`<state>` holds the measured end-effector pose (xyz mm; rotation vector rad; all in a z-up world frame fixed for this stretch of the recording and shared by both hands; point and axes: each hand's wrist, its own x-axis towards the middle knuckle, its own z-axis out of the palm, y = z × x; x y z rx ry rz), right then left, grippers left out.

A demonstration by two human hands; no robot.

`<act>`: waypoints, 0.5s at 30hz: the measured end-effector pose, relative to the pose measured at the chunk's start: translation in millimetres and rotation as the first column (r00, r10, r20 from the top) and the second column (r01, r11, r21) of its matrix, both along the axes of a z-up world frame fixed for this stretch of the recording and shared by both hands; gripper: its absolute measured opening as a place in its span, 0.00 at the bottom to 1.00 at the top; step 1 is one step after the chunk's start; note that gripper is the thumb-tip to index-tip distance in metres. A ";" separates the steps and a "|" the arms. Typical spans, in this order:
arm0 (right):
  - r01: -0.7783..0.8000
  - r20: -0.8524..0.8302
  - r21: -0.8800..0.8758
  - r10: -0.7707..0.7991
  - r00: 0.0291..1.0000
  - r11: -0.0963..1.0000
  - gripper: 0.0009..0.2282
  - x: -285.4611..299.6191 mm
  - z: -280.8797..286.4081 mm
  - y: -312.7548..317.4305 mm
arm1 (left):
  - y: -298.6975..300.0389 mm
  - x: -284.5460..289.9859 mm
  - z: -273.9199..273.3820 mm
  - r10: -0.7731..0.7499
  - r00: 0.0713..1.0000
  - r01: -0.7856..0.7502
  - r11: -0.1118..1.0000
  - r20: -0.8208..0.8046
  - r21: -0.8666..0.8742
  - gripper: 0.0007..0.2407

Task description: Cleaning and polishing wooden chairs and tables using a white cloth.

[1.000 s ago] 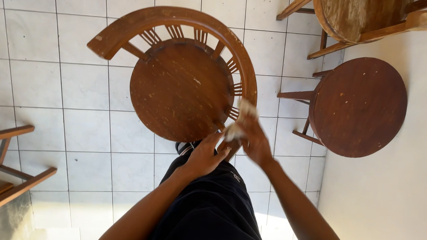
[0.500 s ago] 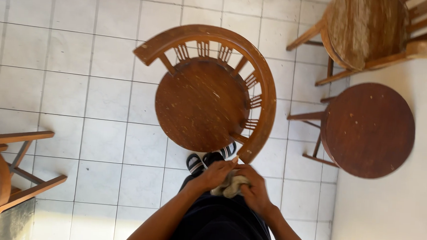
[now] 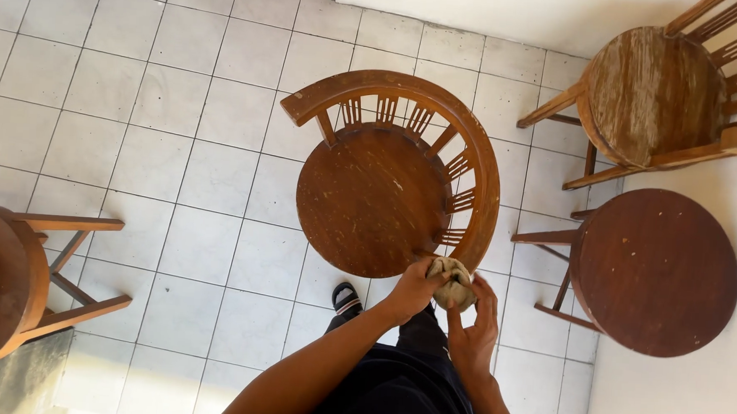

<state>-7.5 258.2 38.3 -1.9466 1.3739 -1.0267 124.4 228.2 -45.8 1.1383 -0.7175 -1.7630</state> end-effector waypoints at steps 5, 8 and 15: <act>-0.013 0.030 0.326 0.003 1.000 0.945 0.23 -9.1 -2.0 -32.2 | -10.7 -6.0 34.4 -0.041 0.996 0.050 0.991 -0.076 0.125 0.22; -0.025 -0.075 0.426 0.063 0.995 0.904 0.20 -38.0 -27.2 -61.0 | -11.5 -7.2 28.0 -0.123 0.992 0.121 0.972 -0.002 0.204 0.26; -0.304 -0.451 0.074 0.304 0.839 0.950 0.25 -55.3 -56.6 -84.7 | 4.7 -1.3 -9.6 -0.044 0.855 0.000 0.996 0.517 0.086 0.29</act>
